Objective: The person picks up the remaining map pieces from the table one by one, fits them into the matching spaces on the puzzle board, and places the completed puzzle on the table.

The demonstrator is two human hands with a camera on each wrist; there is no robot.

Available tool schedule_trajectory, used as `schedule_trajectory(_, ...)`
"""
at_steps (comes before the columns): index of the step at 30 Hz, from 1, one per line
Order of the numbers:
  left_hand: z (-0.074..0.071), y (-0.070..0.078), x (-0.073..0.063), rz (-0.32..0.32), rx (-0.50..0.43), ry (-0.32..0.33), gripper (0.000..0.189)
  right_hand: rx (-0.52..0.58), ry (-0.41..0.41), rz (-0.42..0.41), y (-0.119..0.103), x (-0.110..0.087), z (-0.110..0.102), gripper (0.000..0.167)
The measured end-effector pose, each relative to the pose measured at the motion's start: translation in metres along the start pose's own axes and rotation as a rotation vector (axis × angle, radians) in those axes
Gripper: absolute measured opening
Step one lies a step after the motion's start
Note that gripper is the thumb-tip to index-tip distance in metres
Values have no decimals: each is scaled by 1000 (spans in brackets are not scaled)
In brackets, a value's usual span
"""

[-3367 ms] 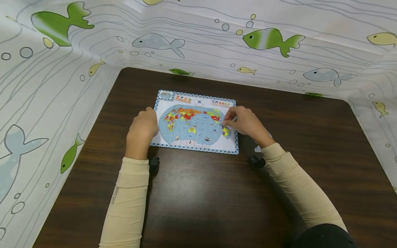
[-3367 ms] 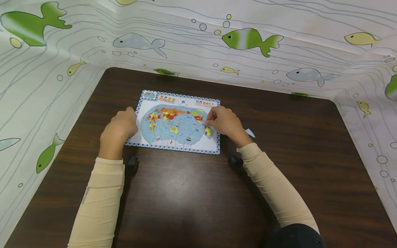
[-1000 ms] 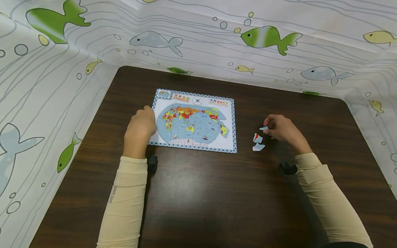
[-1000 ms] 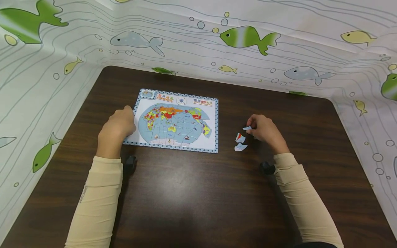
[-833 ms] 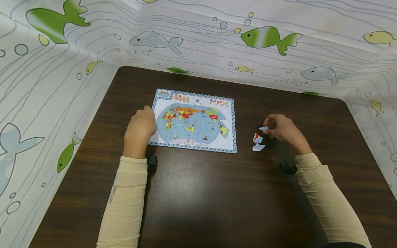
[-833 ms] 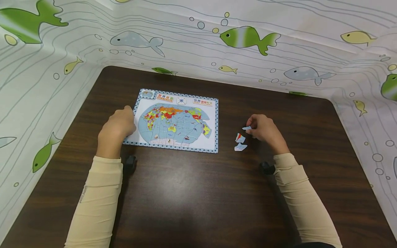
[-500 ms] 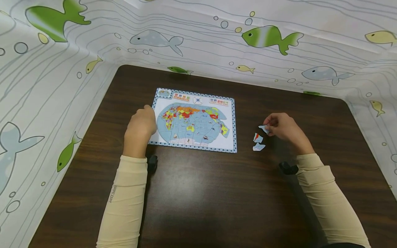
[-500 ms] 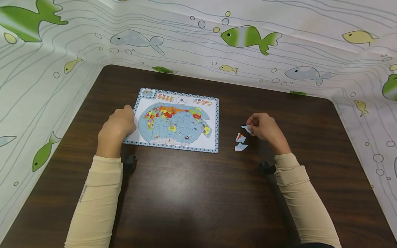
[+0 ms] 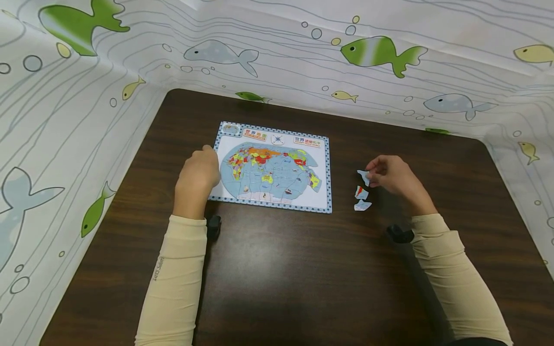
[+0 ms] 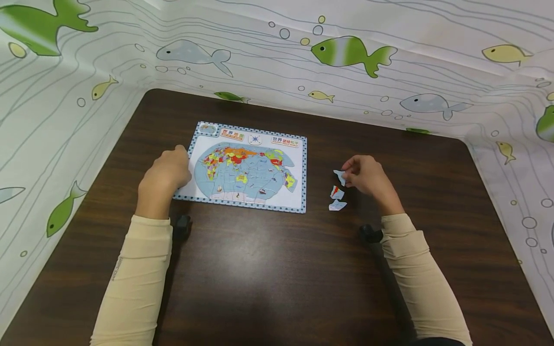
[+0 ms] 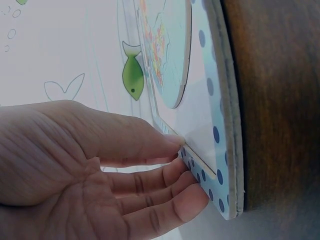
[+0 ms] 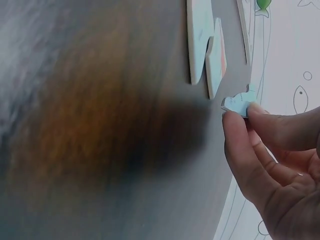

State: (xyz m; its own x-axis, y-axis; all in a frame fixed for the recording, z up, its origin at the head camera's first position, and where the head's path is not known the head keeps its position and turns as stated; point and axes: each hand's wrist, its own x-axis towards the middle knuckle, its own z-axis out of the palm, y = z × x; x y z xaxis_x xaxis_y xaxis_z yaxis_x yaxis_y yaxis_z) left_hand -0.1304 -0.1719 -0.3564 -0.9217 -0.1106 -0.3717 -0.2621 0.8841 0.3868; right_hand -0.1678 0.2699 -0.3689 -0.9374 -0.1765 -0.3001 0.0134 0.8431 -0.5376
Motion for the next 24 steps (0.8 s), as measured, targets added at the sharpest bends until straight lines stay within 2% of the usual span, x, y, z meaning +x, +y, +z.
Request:
schedule_trajectory(17, -1, 1, -1, -1, 1, -8, 57, 70, 7, -42, -30, 12, 11, 20)
schedule_trajectory(24, -1, 1, -1, 0, 0, -12, 57, 66, 8, -25, -43, 18, 16, 21)
